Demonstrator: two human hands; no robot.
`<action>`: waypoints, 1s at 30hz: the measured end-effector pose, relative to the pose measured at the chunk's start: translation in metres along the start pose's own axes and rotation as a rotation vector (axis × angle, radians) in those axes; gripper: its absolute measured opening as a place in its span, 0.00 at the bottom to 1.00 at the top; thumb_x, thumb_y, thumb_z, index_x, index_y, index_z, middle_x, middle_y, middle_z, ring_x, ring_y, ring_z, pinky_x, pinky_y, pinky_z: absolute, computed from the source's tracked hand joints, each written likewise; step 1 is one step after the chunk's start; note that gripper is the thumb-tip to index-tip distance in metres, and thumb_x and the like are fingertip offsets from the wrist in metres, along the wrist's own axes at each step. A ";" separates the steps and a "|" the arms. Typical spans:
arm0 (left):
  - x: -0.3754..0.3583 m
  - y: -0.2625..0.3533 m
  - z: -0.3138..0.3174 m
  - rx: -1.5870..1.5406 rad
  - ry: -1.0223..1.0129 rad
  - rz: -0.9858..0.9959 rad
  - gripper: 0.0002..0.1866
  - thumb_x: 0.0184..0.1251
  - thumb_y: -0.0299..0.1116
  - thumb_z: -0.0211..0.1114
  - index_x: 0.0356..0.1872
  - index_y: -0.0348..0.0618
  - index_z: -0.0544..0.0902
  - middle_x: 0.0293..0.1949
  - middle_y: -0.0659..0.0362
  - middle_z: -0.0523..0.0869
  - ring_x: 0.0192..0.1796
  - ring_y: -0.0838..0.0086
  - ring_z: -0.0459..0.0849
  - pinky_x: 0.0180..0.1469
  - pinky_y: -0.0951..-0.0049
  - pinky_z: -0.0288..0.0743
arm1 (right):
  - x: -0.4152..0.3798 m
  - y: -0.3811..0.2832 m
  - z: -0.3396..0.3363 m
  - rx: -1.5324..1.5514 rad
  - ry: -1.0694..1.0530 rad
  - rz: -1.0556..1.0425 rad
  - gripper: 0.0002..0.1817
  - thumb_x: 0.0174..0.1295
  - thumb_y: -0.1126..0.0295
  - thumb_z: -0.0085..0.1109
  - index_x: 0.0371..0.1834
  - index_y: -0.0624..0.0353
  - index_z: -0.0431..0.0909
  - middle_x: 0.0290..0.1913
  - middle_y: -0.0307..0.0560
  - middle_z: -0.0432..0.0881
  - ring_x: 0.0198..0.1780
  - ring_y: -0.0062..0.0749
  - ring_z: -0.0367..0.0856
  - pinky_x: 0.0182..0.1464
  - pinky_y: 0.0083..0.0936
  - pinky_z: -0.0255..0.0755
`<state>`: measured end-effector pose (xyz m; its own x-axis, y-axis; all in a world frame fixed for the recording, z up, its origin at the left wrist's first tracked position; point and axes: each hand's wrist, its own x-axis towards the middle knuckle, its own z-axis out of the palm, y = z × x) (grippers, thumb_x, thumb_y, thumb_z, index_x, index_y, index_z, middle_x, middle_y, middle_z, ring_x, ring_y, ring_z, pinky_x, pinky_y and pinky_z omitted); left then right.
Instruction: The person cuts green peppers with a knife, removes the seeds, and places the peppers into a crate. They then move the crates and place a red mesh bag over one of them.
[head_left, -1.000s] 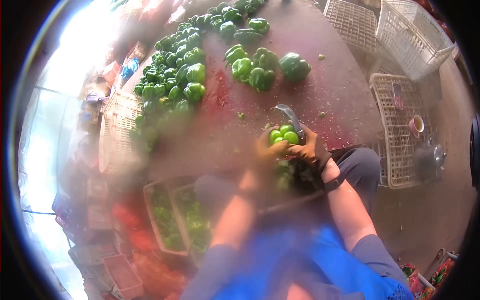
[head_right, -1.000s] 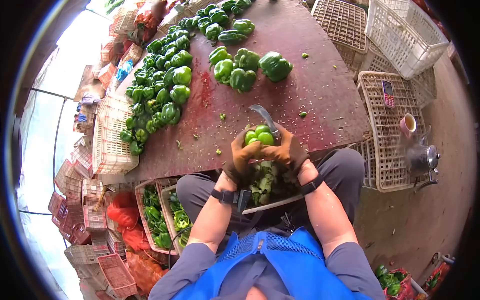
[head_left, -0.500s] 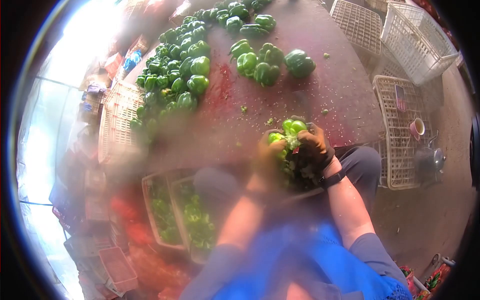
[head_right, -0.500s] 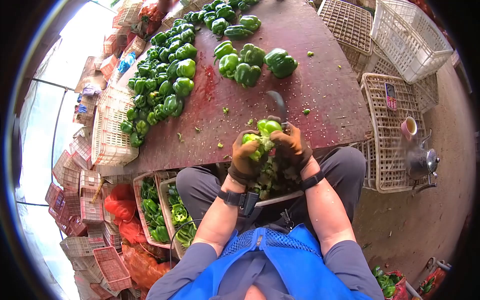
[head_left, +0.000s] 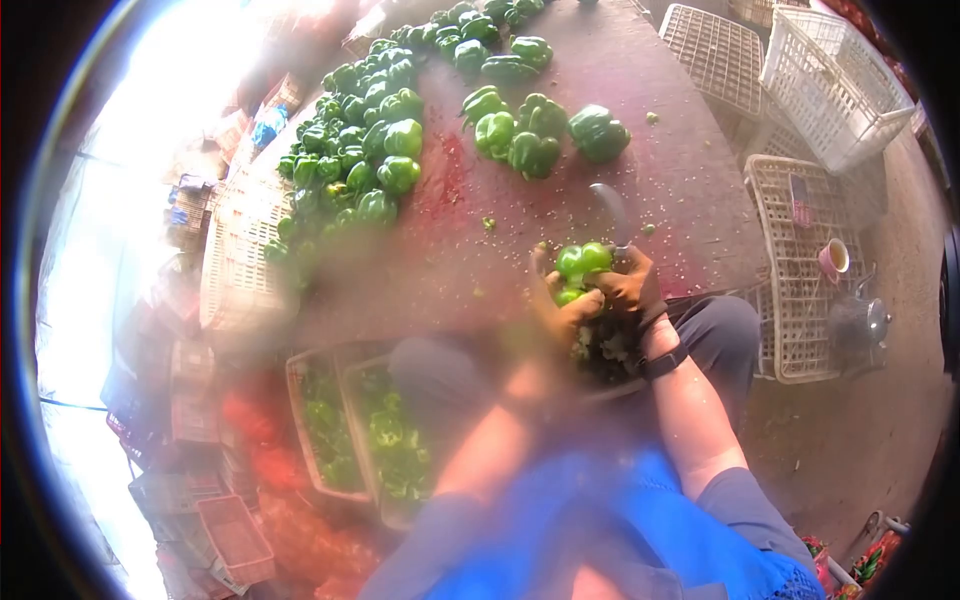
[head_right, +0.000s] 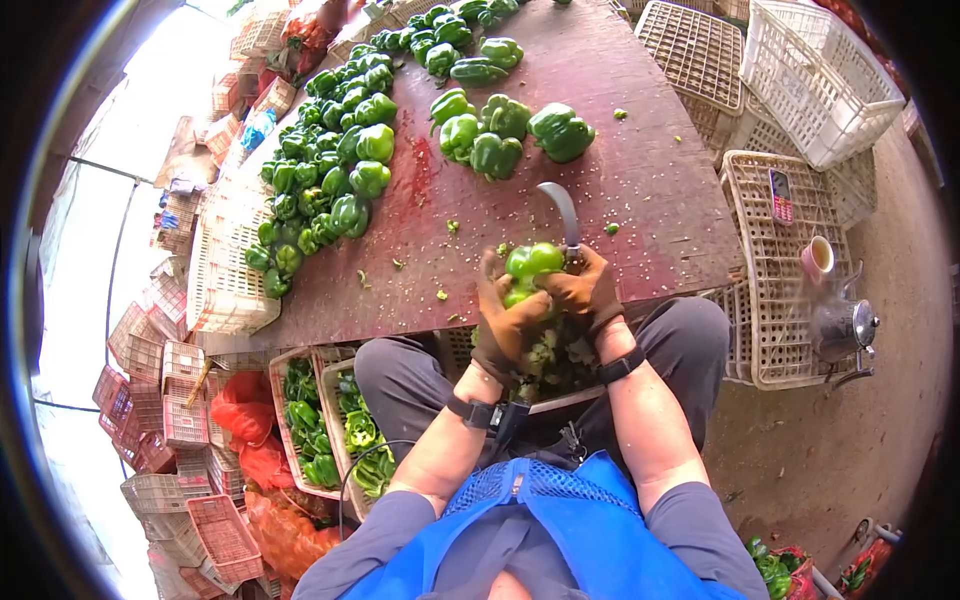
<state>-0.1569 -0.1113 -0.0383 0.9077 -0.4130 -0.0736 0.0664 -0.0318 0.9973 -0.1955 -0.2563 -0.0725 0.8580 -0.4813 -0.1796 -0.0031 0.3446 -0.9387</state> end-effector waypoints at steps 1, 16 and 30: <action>0.001 0.013 0.002 -0.081 0.006 -0.047 0.41 0.60 0.26 0.73 0.71 0.40 0.59 0.52 0.53 0.83 0.48 0.71 0.85 0.53 0.69 0.81 | -0.002 0.004 0.000 0.058 -0.105 -0.093 0.19 0.52 0.72 0.75 0.48 0.62 0.82 0.38 0.40 0.88 0.37 0.19 0.83 0.40 0.21 0.79; -0.004 0.029 -0.032 -0.738 -0.286 -0.426 0.14 0.69 0.31 0.64 0.54 0.42 0.81 0.51 0.54 0.86 0.50 0.65 0.86 0.51 0.65 0.84 | -0.022 -0.043 0.012 -0.114 -0.385 0.076 0.21 0.50 0.74 0.71 0.50 0.64 0.83 0.39 0.37 0.87 0.40 0.16 0.81 0.44 0.21 0.78; -0.016 0.006 -0.036 -0.972 -0.294 -0.424 0.30 0.69 0.44 0.63 0.66 0.36 0.74 0.52 0.52 0.86 0.46 0.67 0.88 0.48 0.68 0.86 | -0.023 -0.018 0.015 -0.111 -0.320 -0.192 0.18 0.56 0.78 0.68 0.52 0.66 0.81 0.43 0.42 0.87 0.41 0.22 0.84 0.46 0.22 0.80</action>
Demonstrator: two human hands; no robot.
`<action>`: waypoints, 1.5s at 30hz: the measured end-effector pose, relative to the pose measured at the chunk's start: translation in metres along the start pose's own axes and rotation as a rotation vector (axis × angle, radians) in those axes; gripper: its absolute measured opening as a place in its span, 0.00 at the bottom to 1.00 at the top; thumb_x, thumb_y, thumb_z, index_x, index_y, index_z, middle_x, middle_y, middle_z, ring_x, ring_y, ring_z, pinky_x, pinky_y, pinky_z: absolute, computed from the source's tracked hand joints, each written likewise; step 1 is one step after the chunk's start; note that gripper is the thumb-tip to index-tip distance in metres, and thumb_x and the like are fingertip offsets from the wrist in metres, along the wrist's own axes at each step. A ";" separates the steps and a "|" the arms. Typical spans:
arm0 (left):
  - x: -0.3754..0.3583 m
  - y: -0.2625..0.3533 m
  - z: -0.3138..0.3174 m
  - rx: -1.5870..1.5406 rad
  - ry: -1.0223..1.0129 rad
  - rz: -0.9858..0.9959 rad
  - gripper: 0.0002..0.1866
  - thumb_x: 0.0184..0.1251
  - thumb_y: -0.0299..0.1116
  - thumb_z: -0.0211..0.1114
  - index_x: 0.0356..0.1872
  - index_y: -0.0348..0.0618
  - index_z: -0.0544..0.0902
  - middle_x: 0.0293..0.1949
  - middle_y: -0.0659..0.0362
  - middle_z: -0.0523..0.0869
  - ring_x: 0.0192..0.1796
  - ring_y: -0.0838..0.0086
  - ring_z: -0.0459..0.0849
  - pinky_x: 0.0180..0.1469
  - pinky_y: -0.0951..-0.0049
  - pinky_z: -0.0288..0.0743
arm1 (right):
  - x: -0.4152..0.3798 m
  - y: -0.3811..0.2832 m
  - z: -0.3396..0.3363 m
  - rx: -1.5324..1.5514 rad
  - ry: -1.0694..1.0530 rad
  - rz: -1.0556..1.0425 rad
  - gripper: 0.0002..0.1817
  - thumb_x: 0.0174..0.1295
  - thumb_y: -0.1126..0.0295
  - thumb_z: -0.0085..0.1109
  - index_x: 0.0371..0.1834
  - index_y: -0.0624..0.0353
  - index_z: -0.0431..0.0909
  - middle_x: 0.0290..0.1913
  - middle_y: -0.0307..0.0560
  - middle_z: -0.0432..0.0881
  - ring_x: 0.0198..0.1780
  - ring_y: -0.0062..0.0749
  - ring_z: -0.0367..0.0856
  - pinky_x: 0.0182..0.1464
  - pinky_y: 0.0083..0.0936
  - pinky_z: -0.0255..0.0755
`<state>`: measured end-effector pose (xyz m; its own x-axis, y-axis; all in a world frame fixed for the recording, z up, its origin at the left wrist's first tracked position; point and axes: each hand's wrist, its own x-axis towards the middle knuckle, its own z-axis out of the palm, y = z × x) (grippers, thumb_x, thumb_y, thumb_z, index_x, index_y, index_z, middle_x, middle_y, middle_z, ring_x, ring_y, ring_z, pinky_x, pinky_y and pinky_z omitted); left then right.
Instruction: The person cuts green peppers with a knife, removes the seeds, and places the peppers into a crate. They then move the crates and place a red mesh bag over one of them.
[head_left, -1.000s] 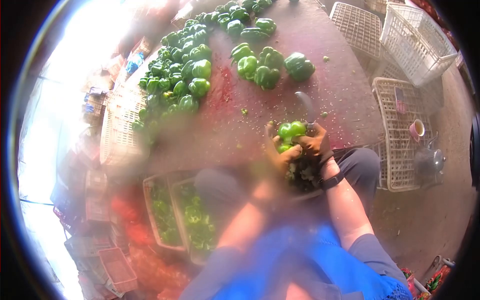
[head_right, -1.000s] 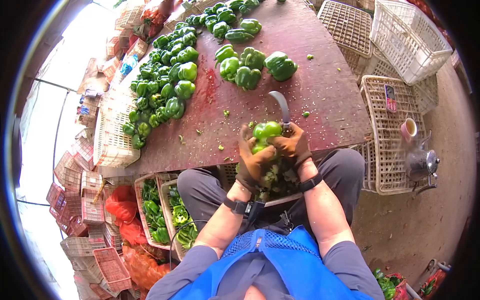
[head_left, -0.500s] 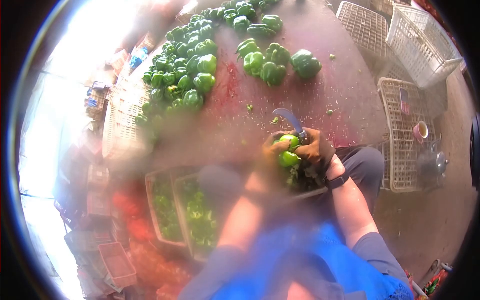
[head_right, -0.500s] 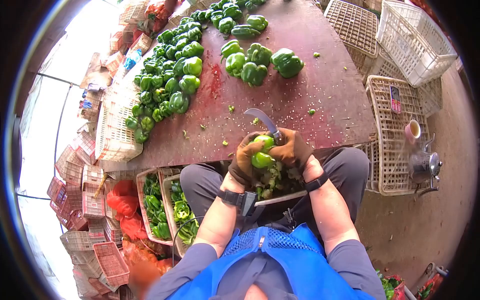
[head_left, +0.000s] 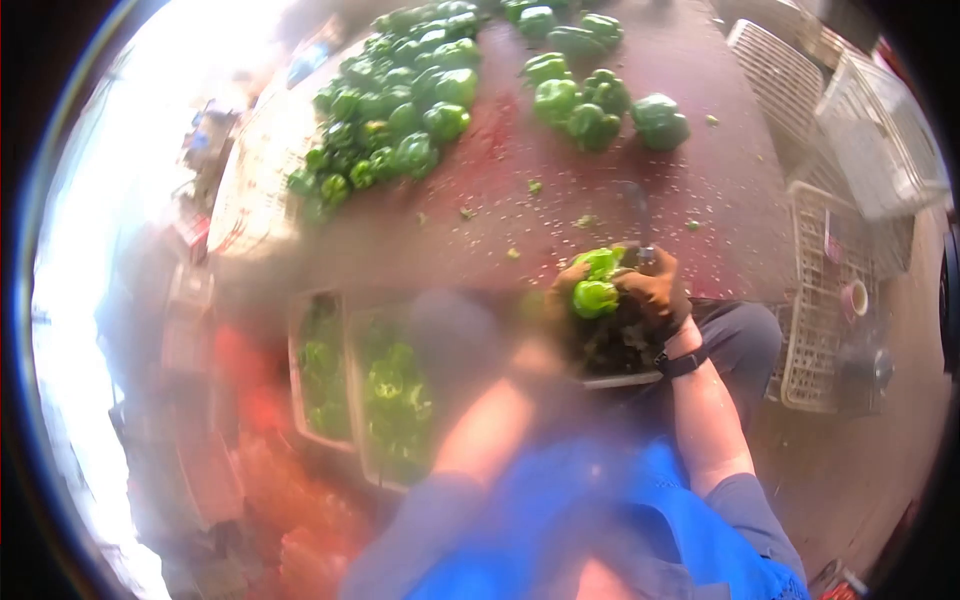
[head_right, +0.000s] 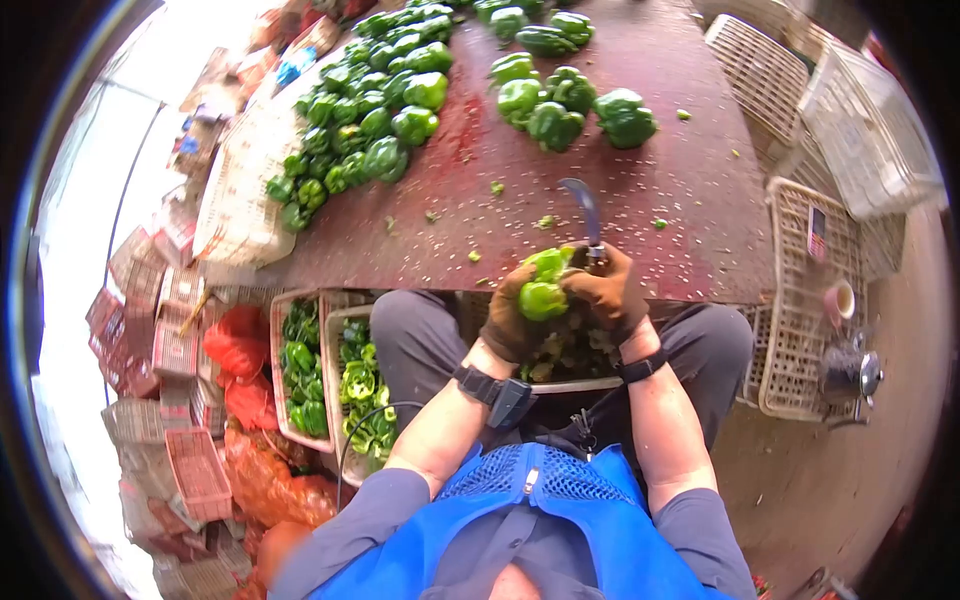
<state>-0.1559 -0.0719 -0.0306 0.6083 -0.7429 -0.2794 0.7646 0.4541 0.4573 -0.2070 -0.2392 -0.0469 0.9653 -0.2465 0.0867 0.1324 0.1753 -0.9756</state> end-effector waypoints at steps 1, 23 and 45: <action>0.000 0.000 0.007 -0.005 -0.006 0.028 0.28 0.70 0.43 0.62 0.65 0.37 0.75 0.51 0.52 0.86 0.46 0.68 0.88 0.48 0.69 0.86 | 0.000 -0.006 0.004 0.004 0.008 0.029 0.18 0.57 0.78 0.68 0.52 0.66 0.81 0.43 0.42 0.87 0.42 0.23 0.84 0.46 0.23 0.80; -0.095 0.147 -0.058 -0.038 0.268 0.806 0.20 0.66 0.48 0.66 0.53 0.47 0.82 0.40 0.57 0.88 0.35 0.64 0.88 0.32 0.63 0.85 | 0.003 0.042 0.024 -0.115 -0.131 0.210 0.14 0.59 0.77 0.64 0.49 0.65 0.82 0.40 0.40 0.87 0.40 0.22 0.84 0.46 0.21 0.77; -0.288 0.238 -0.333 0.130 0.934 0.881 0.13 0.67 0.37 0.64 0.46 0.41 0.78 0.38 0.53 0.82 0.35 0.58 0.84 0.35 0.52 0.85 | -0.006 0.054 0.027 -0.567 -0.353 0.421 0.16 0.50 0.76 0.62 0.45 0.62 0.82 0.30 0.34 0.80 0.30 0.19 0.74 0.32 0.19 0.68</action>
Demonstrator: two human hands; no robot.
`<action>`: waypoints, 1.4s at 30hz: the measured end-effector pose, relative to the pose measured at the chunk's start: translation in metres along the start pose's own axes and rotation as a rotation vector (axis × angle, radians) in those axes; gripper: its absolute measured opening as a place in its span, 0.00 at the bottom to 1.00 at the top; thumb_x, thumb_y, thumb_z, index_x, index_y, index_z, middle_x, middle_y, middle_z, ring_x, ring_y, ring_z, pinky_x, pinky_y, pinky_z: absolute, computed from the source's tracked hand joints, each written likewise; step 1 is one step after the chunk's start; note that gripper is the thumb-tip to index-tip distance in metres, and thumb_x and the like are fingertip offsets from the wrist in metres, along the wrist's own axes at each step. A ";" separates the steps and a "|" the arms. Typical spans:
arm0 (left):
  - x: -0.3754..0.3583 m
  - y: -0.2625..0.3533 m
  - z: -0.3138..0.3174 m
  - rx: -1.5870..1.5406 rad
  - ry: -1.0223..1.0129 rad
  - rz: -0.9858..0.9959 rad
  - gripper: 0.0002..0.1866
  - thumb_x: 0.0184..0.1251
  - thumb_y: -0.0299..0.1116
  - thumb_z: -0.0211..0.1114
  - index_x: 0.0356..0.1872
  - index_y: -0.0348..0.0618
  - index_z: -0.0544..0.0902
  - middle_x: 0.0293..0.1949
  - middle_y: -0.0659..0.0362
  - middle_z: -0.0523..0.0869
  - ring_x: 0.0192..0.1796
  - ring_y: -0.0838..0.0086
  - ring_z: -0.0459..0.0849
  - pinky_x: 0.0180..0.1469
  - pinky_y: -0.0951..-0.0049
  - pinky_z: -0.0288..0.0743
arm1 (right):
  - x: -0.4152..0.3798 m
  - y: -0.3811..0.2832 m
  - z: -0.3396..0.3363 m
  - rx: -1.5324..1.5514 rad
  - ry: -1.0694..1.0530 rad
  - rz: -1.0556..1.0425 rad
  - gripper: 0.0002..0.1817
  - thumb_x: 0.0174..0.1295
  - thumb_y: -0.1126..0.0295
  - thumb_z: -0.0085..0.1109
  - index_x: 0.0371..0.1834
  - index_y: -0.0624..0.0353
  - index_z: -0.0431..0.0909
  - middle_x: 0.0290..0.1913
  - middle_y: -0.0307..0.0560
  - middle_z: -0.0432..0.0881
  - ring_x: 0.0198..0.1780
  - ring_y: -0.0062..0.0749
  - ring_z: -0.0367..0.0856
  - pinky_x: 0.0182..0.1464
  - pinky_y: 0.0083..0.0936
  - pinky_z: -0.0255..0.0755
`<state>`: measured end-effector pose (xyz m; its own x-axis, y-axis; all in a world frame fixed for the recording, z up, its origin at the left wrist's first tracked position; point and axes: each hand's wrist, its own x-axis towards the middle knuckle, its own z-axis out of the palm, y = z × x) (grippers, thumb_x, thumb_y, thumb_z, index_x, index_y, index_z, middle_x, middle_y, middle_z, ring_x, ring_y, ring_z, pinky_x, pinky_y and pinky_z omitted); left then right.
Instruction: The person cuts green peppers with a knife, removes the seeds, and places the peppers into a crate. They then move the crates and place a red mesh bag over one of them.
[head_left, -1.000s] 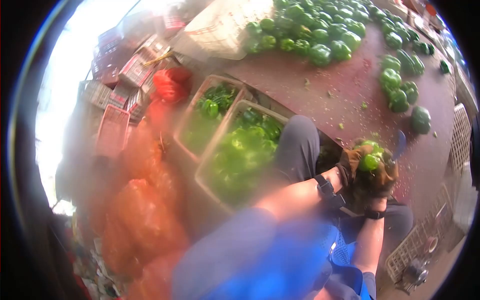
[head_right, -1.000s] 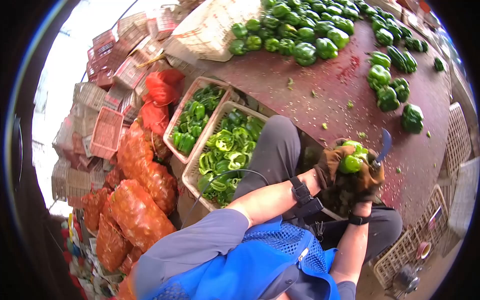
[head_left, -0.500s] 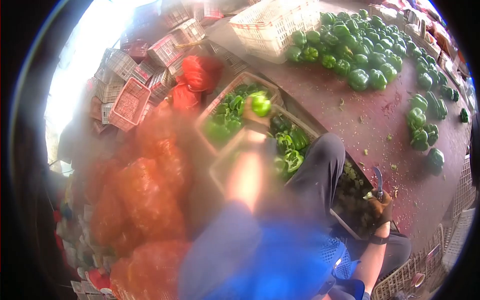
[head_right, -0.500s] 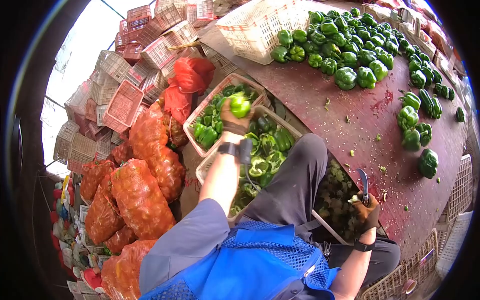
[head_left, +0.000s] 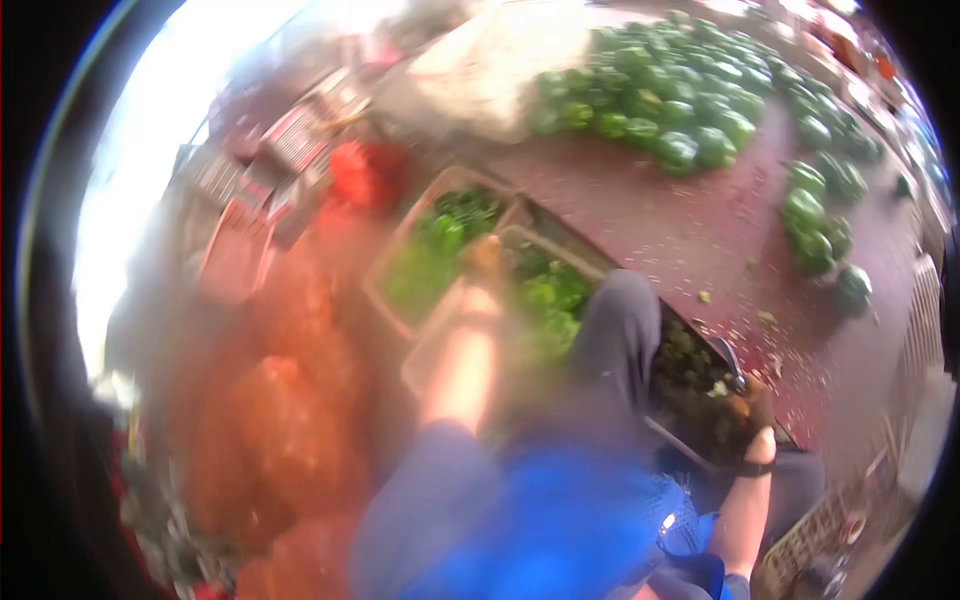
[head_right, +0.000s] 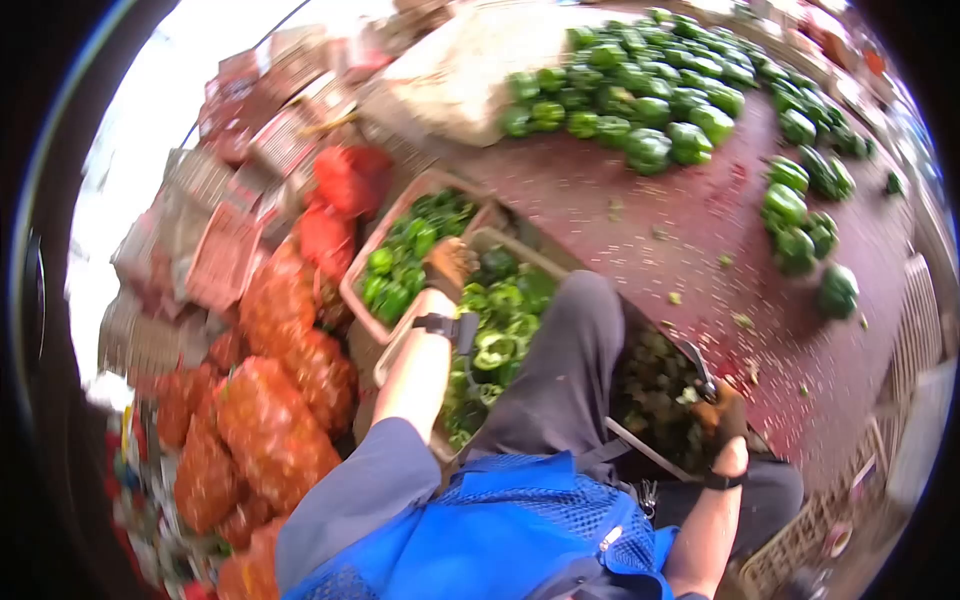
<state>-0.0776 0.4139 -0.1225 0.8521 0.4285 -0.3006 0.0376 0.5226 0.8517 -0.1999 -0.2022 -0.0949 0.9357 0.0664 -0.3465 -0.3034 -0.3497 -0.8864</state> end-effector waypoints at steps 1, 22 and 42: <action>0.018 -0.003 0.018 -0.012 -0.172 -0.017 0.11 0.67 0.36 0.64 0.44 0.42 0.78 0.36 0.55 0.83 0.33 0.59 0.85 0.35 0.53 0.85 | -0.004 -0.003 -0.006 0.021 -0.001 -0.022 0.15 0.51 0.76 0.62 0.44 0.62 0.82 0.28 0.35 0.79 0.28 0.19 0.74 0.29 0.21 0.68; -0.180 -0.257 0.579 1.626 -0.750 0.931 0.56 0.49 0.50 0.77 0.78 0.44 0.56 0.69 0.39 0.70 0.71 0.44 0.68 0.71 0.55 0.66 | -0.040 -0.014 -0.065 0.822 0.558 -0.052 0.17 0.60 0.71 0.68 0.51 0.67 0.82 0.35 0.34 0.82 0.35 0.16 0.77 0.39 0.18 0.74; -0.283 -0.185 0.420 0.906 -0.872 0.275 0.42 0.43 0.39 0.86 0.60 0.40 0.72 0.46 0.53 0.84 0.46 0.69 0.84 0.50 0.68 0.81 | -0.021 -0.024 -0.054 0.108 0.521 0.139 0.23 0.59 0.57 0.59 0.53 0.59 0.82 0.42 0.63 0.86 0.48 0.57 0.86 0.51 0.43 0.77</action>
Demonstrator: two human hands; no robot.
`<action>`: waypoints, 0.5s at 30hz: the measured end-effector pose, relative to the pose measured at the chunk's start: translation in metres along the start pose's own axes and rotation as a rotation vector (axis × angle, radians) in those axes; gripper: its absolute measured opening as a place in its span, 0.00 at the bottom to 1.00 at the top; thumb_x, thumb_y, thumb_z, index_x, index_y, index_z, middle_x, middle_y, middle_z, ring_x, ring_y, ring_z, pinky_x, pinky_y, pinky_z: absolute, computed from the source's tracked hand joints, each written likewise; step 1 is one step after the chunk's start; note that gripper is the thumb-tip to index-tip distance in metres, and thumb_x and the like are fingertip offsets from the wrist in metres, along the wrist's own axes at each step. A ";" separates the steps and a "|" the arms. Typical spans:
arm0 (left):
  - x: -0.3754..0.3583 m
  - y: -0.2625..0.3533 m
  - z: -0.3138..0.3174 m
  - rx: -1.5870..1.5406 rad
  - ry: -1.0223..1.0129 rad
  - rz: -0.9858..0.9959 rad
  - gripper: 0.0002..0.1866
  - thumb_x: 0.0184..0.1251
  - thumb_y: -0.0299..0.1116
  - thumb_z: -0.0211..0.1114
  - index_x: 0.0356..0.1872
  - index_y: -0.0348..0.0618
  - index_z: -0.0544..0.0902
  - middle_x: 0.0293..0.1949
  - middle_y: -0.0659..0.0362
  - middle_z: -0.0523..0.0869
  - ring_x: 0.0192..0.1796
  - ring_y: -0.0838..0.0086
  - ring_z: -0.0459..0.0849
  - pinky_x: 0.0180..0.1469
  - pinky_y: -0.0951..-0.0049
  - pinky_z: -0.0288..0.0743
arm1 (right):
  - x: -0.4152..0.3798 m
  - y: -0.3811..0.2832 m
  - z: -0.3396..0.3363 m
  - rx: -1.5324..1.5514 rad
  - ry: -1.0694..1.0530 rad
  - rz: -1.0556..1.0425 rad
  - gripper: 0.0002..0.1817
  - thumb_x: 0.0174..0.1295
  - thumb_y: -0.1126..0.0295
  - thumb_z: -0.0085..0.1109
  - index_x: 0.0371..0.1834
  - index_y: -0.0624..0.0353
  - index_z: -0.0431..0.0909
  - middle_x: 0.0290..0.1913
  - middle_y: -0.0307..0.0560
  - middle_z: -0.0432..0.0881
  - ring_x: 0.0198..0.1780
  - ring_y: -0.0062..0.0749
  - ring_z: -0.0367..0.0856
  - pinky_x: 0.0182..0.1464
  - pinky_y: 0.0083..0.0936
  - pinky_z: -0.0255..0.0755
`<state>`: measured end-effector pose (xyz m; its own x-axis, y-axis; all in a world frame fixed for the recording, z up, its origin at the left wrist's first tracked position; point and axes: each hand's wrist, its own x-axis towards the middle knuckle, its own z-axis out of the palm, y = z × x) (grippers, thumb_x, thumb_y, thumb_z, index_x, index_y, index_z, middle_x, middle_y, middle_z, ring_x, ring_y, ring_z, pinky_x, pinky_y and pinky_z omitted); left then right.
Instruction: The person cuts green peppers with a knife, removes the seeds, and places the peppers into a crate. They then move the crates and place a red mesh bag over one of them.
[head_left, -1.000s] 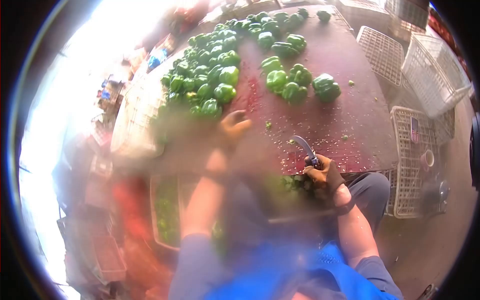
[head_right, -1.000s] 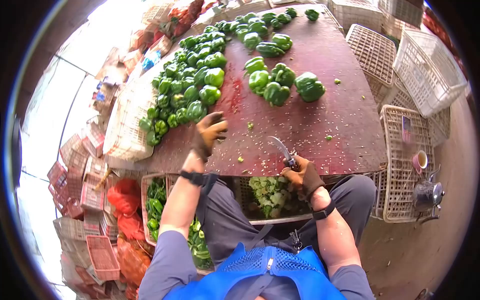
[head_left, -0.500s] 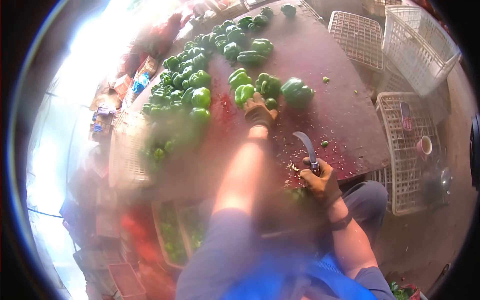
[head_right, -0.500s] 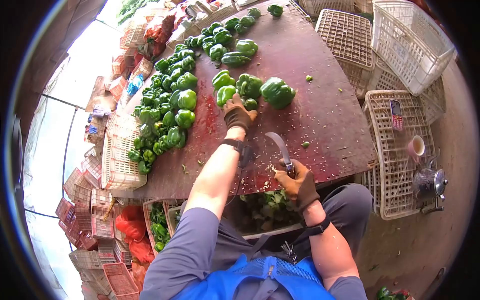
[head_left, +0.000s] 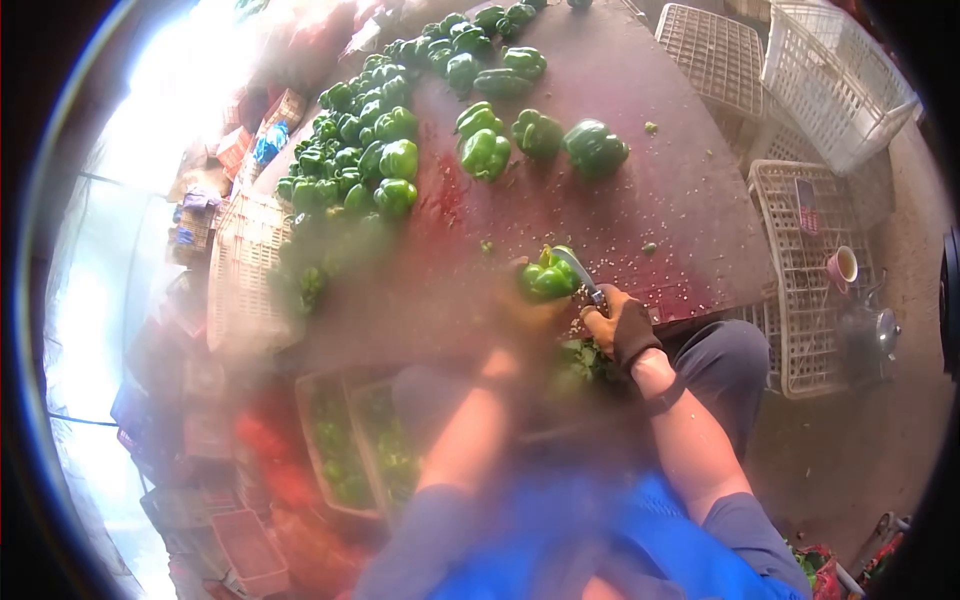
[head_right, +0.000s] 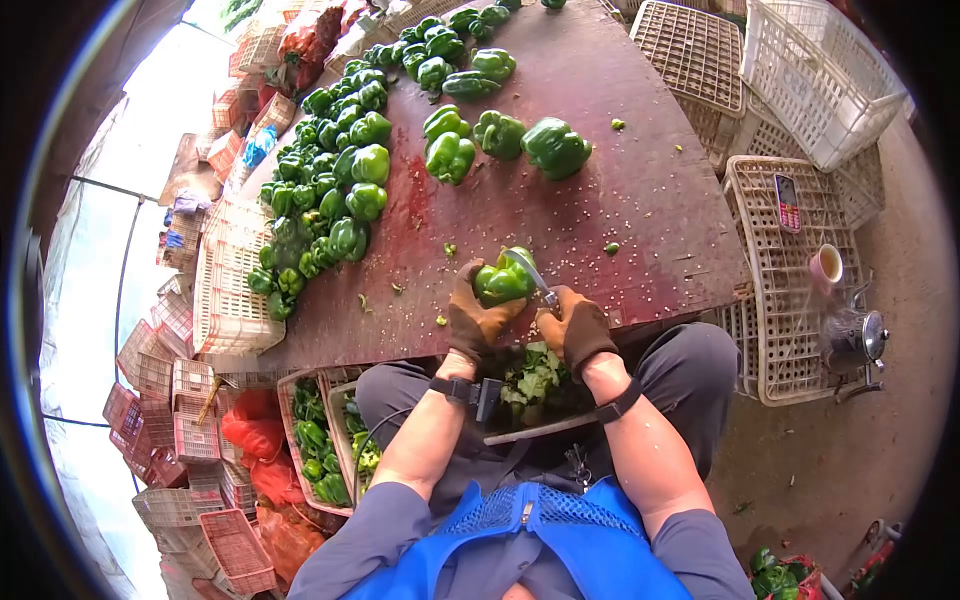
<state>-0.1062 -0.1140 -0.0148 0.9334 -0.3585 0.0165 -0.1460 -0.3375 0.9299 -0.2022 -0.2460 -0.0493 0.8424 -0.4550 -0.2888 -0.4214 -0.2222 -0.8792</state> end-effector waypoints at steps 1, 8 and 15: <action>-0.001 -0.002 0.000 0.032 0.014 0.023 0.42 0.43 0.39 0.86 0.60 0.40 0.73 0.46 0.53 0.84 0.46 0.69 0.84 0.50 0.68 0.81 | 0.001 0.000 0.003 -0.036 -0.016 -0.002 0.22 0.59 0.58 0.58 0.52 0.59 0.81 0.42 0.64 0.86 0.48 0.58 0.85 0.50 0.44 0.77; 0.001 -0.013 0.000 -0.224 0.147 -0.154 0.35 0.47 0.30 0.83 0.58 0.36 0.75 0.45 0.54 0.86 0.44 0.69 0.86 0.48 0.68 0.83 | 0.007 0.007 0.022 -0.374 -0.060 -0.005 0.18 0.59 0.64 0.57 0.50 0.60 0.79 0.40 0.66 0.85 0.47 0.62 0.84 0.48 0.46 0.77; 0.020 -0.011 -0.016 -0.691 0.089 -0.326 0.22 0.56 0.23 0.73 0.52 0.35 0.77 0.42 0.54 0.86 0.40 0.68 0.87 0.43 0.68 0.86 | -0.018 -0.017 -0.005 -0.126 -0.137 0.092 0.17 0.61 0.66 0.56 0.52 0.58 0.80 0.31 0.61 0.84 0.38 0.43 0.87 0.42 0.34 0.79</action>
<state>-0.0808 -0.1032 -0.0183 0.9214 -0.2527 -0.2954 0.3514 0.2167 0.9108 -0.2119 -0.2379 -0.0273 0.8327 -0.3588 -0.4217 -0.5299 -0.2956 -0.7949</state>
